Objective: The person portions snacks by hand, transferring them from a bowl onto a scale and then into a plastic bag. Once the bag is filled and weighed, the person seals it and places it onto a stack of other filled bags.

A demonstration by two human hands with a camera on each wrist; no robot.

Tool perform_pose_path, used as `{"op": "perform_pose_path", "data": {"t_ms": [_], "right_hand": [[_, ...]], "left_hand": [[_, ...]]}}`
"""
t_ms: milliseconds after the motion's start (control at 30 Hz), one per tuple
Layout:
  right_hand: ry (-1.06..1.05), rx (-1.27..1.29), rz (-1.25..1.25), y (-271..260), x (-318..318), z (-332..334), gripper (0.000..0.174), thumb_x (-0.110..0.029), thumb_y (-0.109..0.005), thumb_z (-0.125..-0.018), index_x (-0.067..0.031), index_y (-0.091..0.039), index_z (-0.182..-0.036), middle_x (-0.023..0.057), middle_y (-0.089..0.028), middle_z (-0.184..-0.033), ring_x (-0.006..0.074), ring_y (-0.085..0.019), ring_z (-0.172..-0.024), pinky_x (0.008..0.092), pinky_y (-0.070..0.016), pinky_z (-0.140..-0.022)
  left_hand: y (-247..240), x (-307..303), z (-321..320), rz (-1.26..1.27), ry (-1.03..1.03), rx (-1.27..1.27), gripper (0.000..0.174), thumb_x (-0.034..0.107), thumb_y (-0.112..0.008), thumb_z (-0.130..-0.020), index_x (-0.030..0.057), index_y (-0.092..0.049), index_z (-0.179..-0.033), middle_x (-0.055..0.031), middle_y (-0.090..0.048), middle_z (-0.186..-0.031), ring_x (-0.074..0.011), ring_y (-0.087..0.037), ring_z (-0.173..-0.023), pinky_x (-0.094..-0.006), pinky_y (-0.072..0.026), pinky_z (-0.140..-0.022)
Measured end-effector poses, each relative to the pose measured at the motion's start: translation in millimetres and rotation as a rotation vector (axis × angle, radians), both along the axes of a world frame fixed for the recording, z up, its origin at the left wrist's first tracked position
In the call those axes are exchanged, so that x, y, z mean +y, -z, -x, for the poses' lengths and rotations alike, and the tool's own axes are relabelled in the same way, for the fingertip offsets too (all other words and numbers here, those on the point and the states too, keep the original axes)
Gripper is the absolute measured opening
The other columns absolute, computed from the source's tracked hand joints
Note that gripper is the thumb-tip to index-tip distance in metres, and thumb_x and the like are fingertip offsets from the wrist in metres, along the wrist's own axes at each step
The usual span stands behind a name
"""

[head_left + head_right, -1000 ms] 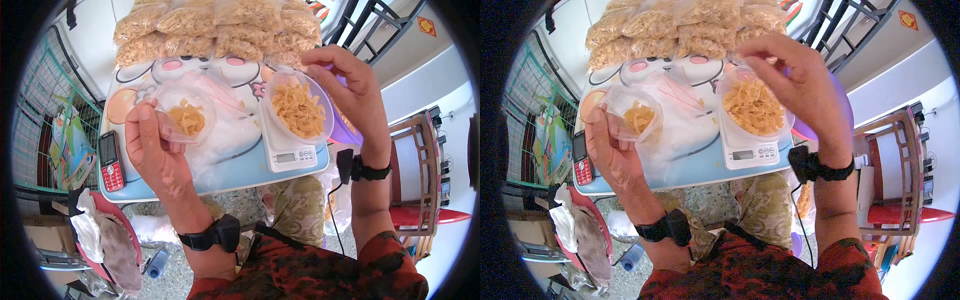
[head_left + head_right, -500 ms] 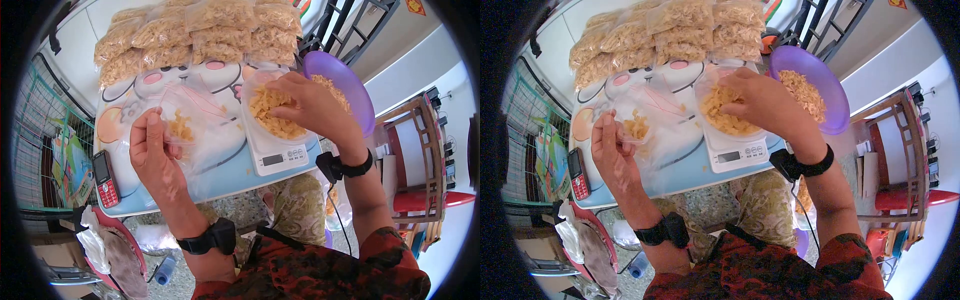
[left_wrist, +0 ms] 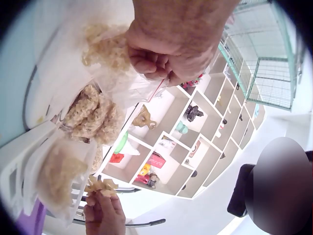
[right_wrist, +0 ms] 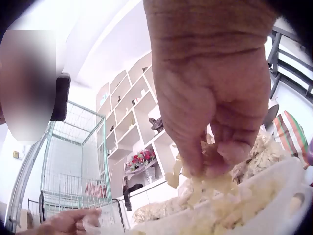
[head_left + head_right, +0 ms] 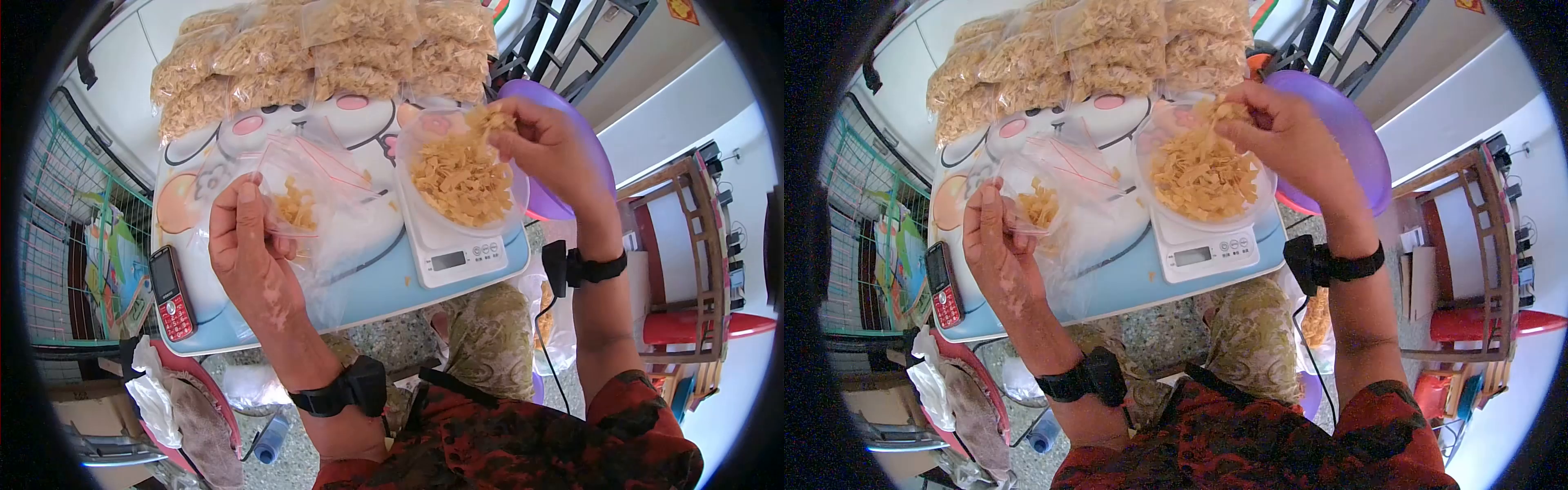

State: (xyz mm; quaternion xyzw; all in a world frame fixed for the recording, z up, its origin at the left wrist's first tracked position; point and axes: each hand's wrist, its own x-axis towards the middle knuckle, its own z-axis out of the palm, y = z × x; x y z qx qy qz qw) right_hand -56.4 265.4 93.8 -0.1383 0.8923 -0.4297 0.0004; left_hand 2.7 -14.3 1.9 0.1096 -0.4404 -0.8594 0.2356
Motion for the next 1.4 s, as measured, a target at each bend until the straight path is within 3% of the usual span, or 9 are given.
{"op": "perform_pose_path", "data": {"t_ms": [200, 400, 500, 600, 700, 800, 1000, 1100, 1400], "right_hand": [[0.011, -0.079, 0.249, -18.9, 10.5, -1.5, 0.021, -0.02, -0.065, -0.091, -0.0028, -0.065, -0.103, -0.0034, -0.058, -0.073, 0.0038, -0.051, -0.065, 0.019, -0.0384, -0.057], [-0.034, -0.079, -0.177, 0.1, 10.6, 0.0, 0.023, -0.023, -0.065, -0.089, -0.0025, -0.064, -0.1, 0.0017, -0.062, -0.075, 0.011, -0.056, -0.064, 0.0278, -0.0448, -0.06], [0.008, -0.002, -0.39, 16.3, 12.7, 5.1, 0.026, -0.017, -0.064, -0.089, 0.0001, -0.061, -0.108, -0.0035, -0.055, -0.074, 0.0051, -0.051, -0.065, 0.0219, -0.0419, -0.06], [-0.01, 0.031, -0.382, 19.5, 14.0, 6.9, 0.033, -0.024, -0.067, -0.085, -0.0022, -0.062, -0.108, 0.0148, -0.068, -0.09, 0.0272, -0.064, -0.078, 0.0371, -0.0495, -0.072], [-0.01, 0.11, -0.421, 9.7, 9.0, -0.3, 0.039, -0.025, -0.067, -0.084, -0.0034, -0.06, -0.115, 0.0165, -0.067, -0.098, 0.0282, -0.064, -0.082, 0.0374, -0.0505, -0.076], [-0.079, 0.105, -0.503, -1.9, 4.8, -6.6, 0.044, -0.021, -0.069, -0.084, -0.001, -0.058, -0.122, 0.0069, -0.063, -0.108, 0.0152, -0.058, -0.081, 0.0282, -0.0488, -0.072], [-0.045, 0.275, -0.678, 8.0, -11.0, -14.8, 0.053, -0.027, -0.074, -0.081, -0.005, -0.056, -0.126, 0.01, -0.062, -0.111, 0.0246, -0.063, -0.088, 0.0346, -0.0505, -0.079], [0.035, 0.376, -0.651, 16.5, -19.8, -15.8, 0.047, -0.034, -0.069, -0.081, -0.0073, -0.059, -0.118, 0.0171, -0.06, -0.103, 0.0381, -0.062, -0.09, 0.0468, -0.0509, -0.076], [-0.013, 0.281, -0.682, 20.3, -17.3, -8.6, 0.033, -0.024, -0.07, -0.082, -0.0056, -0.064, -0.109, 0.0128, -0.064, -0.102, 0.028, -0.064, -0.087, 0.0373, -0.0507, -0.078]], "left_hand": [[1.0, -1.3, -1.4, -0.016, 0.005, 0.003, 0.025, 0.02, -0.062, -0.095, 0.0017, -0.061, -0.111, 0.0065, -0.046, -0.065, -0.0024, -0.036, -0.049, -0.0177, -0.0255, -0.043], [1.9, -4.3, -2.0, -0.02, 0.034, 0.015, 0.026, 0.021, -0.062, -0.095, 0.0015, -0.061, -0.112, 0.0064, -0.045, -0.066, -0.0023, -0.036, -0.05, -0.018, -0.0253, -0.043], [2.2, -5.0, -1.5, -0.014, 0.041, 0.018, 0.027, 0.021, -0.062, -0.095, 0.0013, -0.061, -0.112, 0.0063, -0.045, -0.066, -0.0024, -0.037, -0.05, -0.0182, -0.0248, -0.043], [3.1, -5.5, -0.8, -0.012, 0.032, 0.016, 0.026, 0.022, -0.063, -0.095, 0.0013, -0.061, -0.111, 0.0061, -0.046, -0.066, -0.0026, -0.037, -0.05, -0.0184, -0.0243, -0.043], [3.8, -5.1, -0.5, -0.003, 0.026, 0.019, 0.026, 0.022, -0.063, -0.095, 0.0014, -0.061, -0.11, 0.0059, -0.047, -0.067, -0.0026, -0.037, -0.05, -0.0184, -0.024, -0.043], [4.7, -5.8, 0.1, -0.007, 0.024, 0.02, 0.026, 0.023, -0.063, -0.094, 0.0015, -0.062, -0.109, 0.0058, -0.047, -0.067, -0.0025, -0.037, -0.05, -0.0185, -0.0237, -0.043], [2.3, -3.1, -0.3, -0.011, 0.028, 0.017, 0.026, 0.023, -0.064, -0.094, 0.0016, -0.062, -0.109, 0.006, -0.046, -0.066, -0.0024, -0.036, -0.05, -0.0188, -0.0234, -0.043], [4.3, -5.2, -0.2, -0.015, 0.034, 0.024, 0.026, 0.023, -0.064, -0.094, 0.0018, -0.062, -0.108, 0.006, -0.046, -0.066, -0.0024, -0.036, -0.05, -0.0189, -0.0233, -0.042], [2.9, -7.4, -0.9, -0.011, 0.02, 0.009, 0.026, 0.024, -0.064, -0.094, 0.0027, -0.063, -0.109, 0.0059, -0.047, -0.067, -0.0023, -0.036, -0.05, -0.0186, -0.0232, -0.043]]}}
